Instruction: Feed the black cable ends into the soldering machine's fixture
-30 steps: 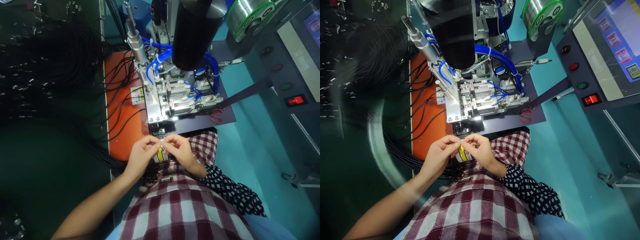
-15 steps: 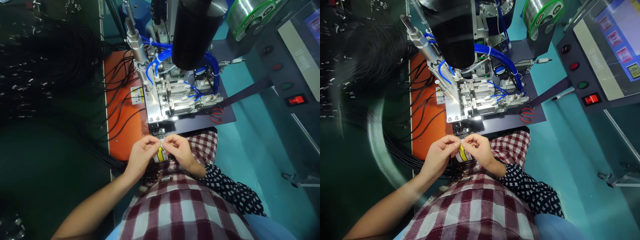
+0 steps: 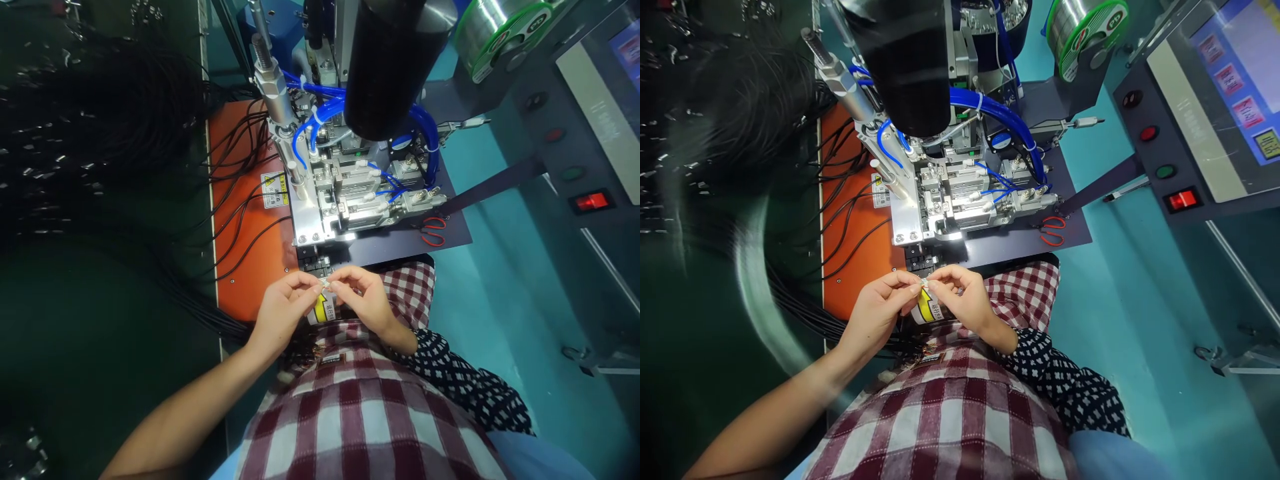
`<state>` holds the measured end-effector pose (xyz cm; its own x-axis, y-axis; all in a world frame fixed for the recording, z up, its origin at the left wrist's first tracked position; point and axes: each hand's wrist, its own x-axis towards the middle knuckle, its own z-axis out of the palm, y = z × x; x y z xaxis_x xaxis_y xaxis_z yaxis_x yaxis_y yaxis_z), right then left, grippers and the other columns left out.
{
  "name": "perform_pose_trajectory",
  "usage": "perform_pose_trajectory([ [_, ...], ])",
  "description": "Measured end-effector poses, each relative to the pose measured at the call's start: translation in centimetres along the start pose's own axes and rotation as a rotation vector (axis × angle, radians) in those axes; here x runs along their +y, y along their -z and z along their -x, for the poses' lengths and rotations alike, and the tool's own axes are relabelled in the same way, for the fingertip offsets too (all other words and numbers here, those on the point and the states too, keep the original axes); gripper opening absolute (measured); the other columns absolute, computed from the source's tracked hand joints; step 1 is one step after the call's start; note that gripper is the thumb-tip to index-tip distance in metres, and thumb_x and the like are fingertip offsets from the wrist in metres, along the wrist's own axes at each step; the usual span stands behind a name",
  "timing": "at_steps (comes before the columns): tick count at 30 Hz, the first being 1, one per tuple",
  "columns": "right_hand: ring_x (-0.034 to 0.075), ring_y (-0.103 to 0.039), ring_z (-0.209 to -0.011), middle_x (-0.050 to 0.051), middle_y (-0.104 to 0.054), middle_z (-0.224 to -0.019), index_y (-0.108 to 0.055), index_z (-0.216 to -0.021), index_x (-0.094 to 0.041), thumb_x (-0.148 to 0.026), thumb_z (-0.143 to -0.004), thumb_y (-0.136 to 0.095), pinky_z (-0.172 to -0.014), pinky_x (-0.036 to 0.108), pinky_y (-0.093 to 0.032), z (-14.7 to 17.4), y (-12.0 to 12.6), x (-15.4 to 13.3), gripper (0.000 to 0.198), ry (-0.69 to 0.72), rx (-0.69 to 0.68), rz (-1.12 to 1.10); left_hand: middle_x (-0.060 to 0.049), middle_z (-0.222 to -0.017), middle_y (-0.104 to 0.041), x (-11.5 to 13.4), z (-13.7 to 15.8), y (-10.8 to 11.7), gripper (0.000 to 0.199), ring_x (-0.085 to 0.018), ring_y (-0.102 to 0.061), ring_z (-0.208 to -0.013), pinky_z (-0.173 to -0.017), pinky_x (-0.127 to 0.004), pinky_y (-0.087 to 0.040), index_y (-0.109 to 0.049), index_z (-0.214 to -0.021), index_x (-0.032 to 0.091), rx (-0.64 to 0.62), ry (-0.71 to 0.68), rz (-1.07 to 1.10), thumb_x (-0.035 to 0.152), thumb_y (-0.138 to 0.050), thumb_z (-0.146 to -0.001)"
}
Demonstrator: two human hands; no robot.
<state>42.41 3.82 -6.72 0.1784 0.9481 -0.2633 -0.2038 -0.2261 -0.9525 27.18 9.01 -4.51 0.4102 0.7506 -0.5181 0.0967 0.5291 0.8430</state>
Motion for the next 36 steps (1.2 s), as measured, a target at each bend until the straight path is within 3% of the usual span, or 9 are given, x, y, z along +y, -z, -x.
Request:
perform_pose_trajectory([
  [7,0.018,-0.063,-0.073,0.004,-0.070,-0.080,-0.070,-0.078,-0.021,-0.024,-0.085,-0.066,-0.065,0.031,-0.048,0.2,-0.3,-0.3,0.009,0.356,0.082,0.351,0.007,-0.050,-0.044,-0.1,0.1,0.2,0.020,-0.007,-0.036,-0.048,-0.048,-0.019,-0.027,-0.064,-0.080,0.016,0.003,-0.017,-0.058,0.035,-0.071,-0.079],
  [10,0.019,-0.062,-0.077,0.005,-0.070,-0.080,-0.067,-0.077,-0.022,-0.023,-0.087,-0.063,-0.075,0.035,-0.046,0.4,-0.2,-0.4,0.011,0.435,0.081,0.505,0.003,-0.061,-0.055,-0.3,0.2,0.0,0.015,-0.009,-0.047,-0.054,-0.052,-0.021,-0.036,-0.066,-0.080,0.017,0.033,-0.140,-0.128,0.031,-0.071,-0.079],
  [14,0.014,-0.053,-0.061,0.000,-0.059,-0.069,-0.061,-0.075,-0.020,-0.029,-0.088,-0.061,-0.059,0.027,-0.043,0.4,0.2,-0.2,0.016,0.173,0.016,0.269,-0.004,-0.080,-0.065,-0.5,0.1,0.0,0.005,-0.015,-0.057,-0.075,-0.067,-0.026,-0.045,-0.071,-0.082,0.018,0.062,-0.489,-0.311,0.022,-0.069,-0.079],
  [16,0.010,-0.045,-0.052,-0.003,-0.053,-0.064,-0.058,-0.074,-0.019,-0.034,-0.086,-0.062,-0.049,0.024,-0.037,0.4,0.5,0.0,0.020,0.011,-0.085,0.088,-0.003,-0.076,-0.063,-0.2,-0.2,0.3,0.005,-0.014,-0.057,-0.071,-0.064,-0.025,-0.044,-0.071,-0.080,0.018,-0.031,-0.509,-0.348,0.022,-0.068,-0.080],
  [18,0.008,-0.042,-0.050,-0.004,-0.050,-0.063,-0.057,-0.073,-0.018,-0.037,-0.084,-0.064,-0.047,0.022,-0.035,0.4,0.7,0.1,0.023,-0.060,-0.156,0.009,-0.002,-0.071,-0.061,0.2,-0.4,0.6,0.010,-0.013,-0.054,-0.063,-0.058,-0.024,-0.043,-0.069,-0.077,0.017,-0.146,-0.404,-0.379,0.025,-0.067,-0.082],
  [21,0.009,-0.045,-0.052,-0.003,-0.052,-0.064,-0.058,-0.072,-0.018,-0.036,-0.082,-0.065,-0.049,0.022,-0.037,-0.3,1.2,0.1,0.022,-0.040,-0.116,0.036,-0.001,-0.076,-0.061,0.9,-0.7,1.2,0.011,-0.012,-0.053,-0.063,-0.058,-0.024,-0.043,-0.067,-0.088,0.018,-0.177,-0.327,-0.521,0.028,-0.064,-0.085],
  [24,0.010,-0.048,-0.053,-0.002,-0.057,-0.065,-0.060,-0.073,-0.018,-0.033,-0.081,-0.065,-0.051,0.024,-0.039,-1.9,1.4,0.4,0.018,-0.008,-0.020,0.108,-0.003,-0.086,-0.063,1.1,-1.2,1.9,0.010,-0.015,-0.058,-0.076,-0.068,-0.026,-0.046,-0.064,-0.094,0.019,-0.043,-0.493,-0.732,0.023,-0.059,-0.088],
  [28,0.010,-0.048,-0.052,-0.001,-0.059,-0.064,-0.060,-0.072,-0.017,-0.033,-0.079,-0.065,-0.050,0.024,-0.039,-4.2,1.5,1.3,0.018,-0.025,-0.008,0.145,-0.005,-0.085,-0.063,0.6,-2.3,2.8,0.014,-0.016,-0.060,-0.082,-0.076,-0.028,-0.048,-0.068,-0.089,0.018,0.080,-0.730,-0.887,0.018,-0.054,-0.091],
  [36,0.010,-0.048,-0.052,-0.001,-0.059,-0.065,-0.062,-0.076,-0.016,-0.036,-0.081,-0.064,-0.050,0.024,-0.040,-4.8,1.7,2.2,0.021,-0.038,0.008,0.221,-0.003,-0.080,-0.057,-0.7,-3.7,4.0,0.030,-0.013,-0.057,-0.072,-0.064,-0.023,-0.048,-0.071,-0.110,0.021,-0.007,-0.828,-1.043,0.017,-0.047,-0.093],
])
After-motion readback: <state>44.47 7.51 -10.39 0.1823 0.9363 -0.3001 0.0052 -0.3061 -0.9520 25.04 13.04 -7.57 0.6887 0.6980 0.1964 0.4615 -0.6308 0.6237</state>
